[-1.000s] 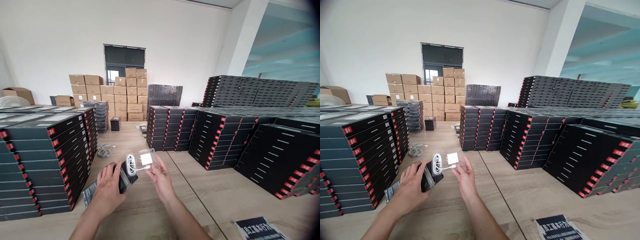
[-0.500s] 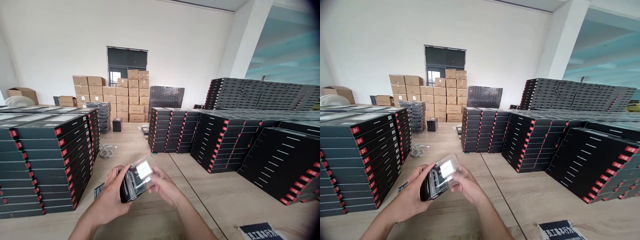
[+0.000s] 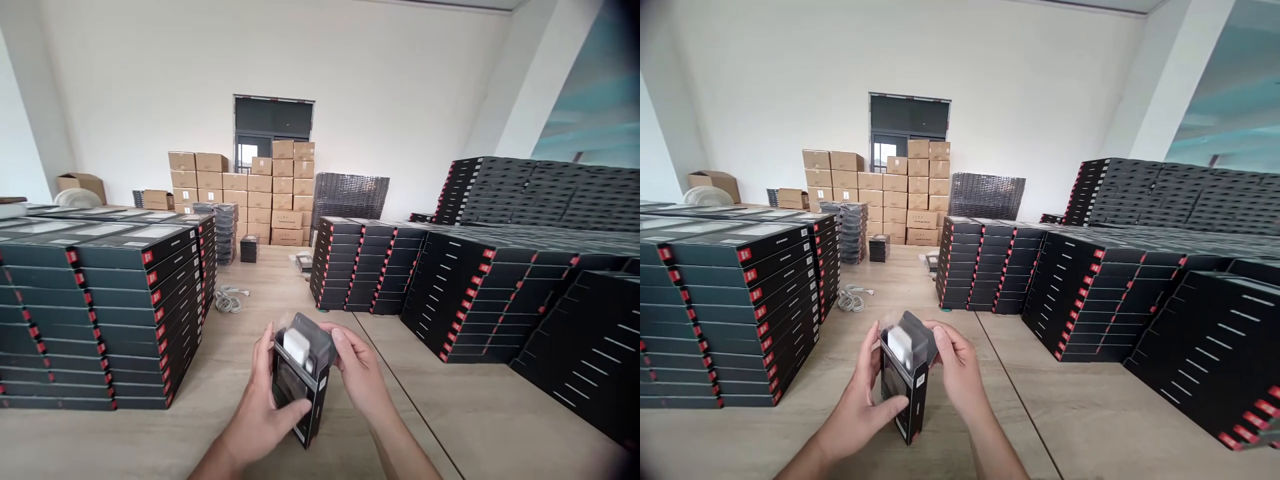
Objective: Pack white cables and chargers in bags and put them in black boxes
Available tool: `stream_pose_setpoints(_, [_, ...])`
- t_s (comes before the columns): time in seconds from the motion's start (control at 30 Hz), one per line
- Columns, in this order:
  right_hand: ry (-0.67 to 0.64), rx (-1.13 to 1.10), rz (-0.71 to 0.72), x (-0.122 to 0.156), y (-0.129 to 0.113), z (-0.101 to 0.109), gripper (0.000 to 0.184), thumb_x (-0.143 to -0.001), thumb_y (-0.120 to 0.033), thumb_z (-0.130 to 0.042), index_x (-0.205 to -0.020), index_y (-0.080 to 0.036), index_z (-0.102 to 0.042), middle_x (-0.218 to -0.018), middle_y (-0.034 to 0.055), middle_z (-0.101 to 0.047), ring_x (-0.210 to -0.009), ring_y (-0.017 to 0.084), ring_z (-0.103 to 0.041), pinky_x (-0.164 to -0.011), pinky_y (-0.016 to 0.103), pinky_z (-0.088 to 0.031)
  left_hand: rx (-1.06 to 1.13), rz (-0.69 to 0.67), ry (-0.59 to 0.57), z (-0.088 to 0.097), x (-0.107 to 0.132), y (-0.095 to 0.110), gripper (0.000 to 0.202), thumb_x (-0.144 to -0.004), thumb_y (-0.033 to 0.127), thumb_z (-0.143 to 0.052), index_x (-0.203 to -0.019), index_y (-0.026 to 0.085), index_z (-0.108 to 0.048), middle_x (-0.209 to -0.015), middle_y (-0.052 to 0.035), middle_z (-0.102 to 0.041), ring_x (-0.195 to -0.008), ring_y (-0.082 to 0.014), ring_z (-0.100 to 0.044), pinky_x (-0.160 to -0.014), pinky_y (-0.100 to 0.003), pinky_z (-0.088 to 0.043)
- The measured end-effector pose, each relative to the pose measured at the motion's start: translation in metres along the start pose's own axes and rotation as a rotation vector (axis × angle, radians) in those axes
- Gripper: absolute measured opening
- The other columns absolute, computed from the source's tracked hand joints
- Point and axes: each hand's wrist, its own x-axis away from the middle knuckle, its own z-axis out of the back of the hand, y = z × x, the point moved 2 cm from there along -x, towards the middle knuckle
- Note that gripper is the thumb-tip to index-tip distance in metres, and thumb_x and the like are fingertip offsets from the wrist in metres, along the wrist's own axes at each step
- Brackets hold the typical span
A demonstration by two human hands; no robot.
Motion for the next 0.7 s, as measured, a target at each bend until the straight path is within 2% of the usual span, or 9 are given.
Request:
stream_pose_setpoints(0.1, [0.013, 0.077, 0.029, 0.003, -0.001, -0.001, 0.043, -0.083, -0.06, -0.061, -0.098, -0.021, -0.073, -0.088, 0.0068, -0.071, -0.074, 0.021, -0.062, -0.062, 0.031, -0.051, 0.009, -0.084, 0.034, 0.005, -0.001, -0.001, 0.084, -0.087, 0.029, -0.059, -0.148, 0.031, -0.001, -0.157, -0.0097, -0.021, -0.143, -0.0233, -0.028, -0.119, -0.041, -0.023])
stream_pose_setpoints(0.23, [0.093, 0.131, 0.142, 0.006, -0.005, -0.002, 0.031, -0.082, -0.049, -0.067, -0.101, -0.024, -0.066, -0.088, 0.0042, -0.07, -0.075, 0.02, -0.062, -0.068, 0.03, -0.051, -0.096, -0.129, 0.188, 0.014, -0.004, -0.004, 0.056, -0.09, 0.032, -0.054, -0.138, 0.029, -0.025, -0.144, -0.0105, -0.038, -0.129, -0.023, -0.046, -0.107, -0.039, -0.04])
stream_pose_setpoints(0.33, [-0.022, 0.182, 0.237, 0.008, -0.007, -0.006, 0.017, -0.083, -0.04, -0.068, -0.084, -0.023, -0.065, -0.094, 0.0052, -0.069, -0.087, 0.022, -0.064, -0.078, 0.032, -0.05, -0.256, -0.203, 0.244, 0.021, -0.005, -0.004, 0.036, -0.09, 0.033, -0.054, -0.124, 0.026, -0.044, -0.135, -0.0105, -0.044, -0.127, -0.025, -0.046, -0.1, -0.038, -0.046])
stream_pose_setpoints(0.43, [-0.123, 0.321, 0.289, 0.01, -0.006, -0.008, 0.013, -0.084, -0.034, -0.066, -0.078, -0.023, -0.069, -0.097, 0.0071, -0.069, -0.093, 0.024, -0.064, -0.082, 0.034, -0.049, -0.338, -0.248, 0.227, 0.027, -0.006, 0.001, 0.023, -0.091, 0.033, -0.052, -0.112, 0.025, -0.056, -0.136, -0.0106, -0.045, -0.132, -0.0264, -0.043, -0.105, -0.04, -0.042])
stream_pose_setpoints(0.53, [-0.104, 0.348, 0.312, 0.012, -0.007, -0.008, 0.009, -0.084, -0.029, -0.065, -0.077, -0.023, -0.068, -0.109, 0.0088, -0.069, -0.105, 0.026, -0.062, -0.092, 0.038, -0.047, -0.284, -0.264, 0.203, 0.031, -0.007, 0.009, 0.017, -0.094, 0.031, -0.047, -0.101, 0.024, -0.061, -0.14, -0.0092, -0.047, -0.133, -0.0247, -0.043, -0.113, -0.041, -0.034])
stream_pose_setpoints(0.6, [-0.092, 0.294, 0.301, 0.014, -0.007, -0.009, 0.006, -0.083, -0.025, -0.066, -0.079, -0.024, -0.063, -0.111, 0.0081, -0.07, -0.107, 0.026, -0.063, -0.094, 0.039, -0.046, -0.16, -0.245, 0.205, 0.031, -0.007, 0.011, 0.014, -0.095, 0.031, -0.047, -0.096, 0.023, -0.059, -0.133, -0.0094, -0.054, -0.13, -0.0233, -0.048, -0.111, -0.04, -0.037])
stream_pose_setpoints(0.7, [-0.088, 0.217, 0.281, 0.017, -0.01, -0.011, 0.014, -0.079, -0.023, -0.069, -0.084, -0.025, -0.055, -0.1, 0.0051, -0.072, -0.099, 0.023, -0.066, -0.09, 0.037, -0.05, 0.006, -0.226, 0.227, 0.031, -0.006, 0.013, 0.012, -0.092, 0.031, -0.054, -0.101, 0.023, -0.054, -0.12, -0.0093, -0.062, -0.122, -0.0228, -0.055, -0.105, -0.039, -0.044])
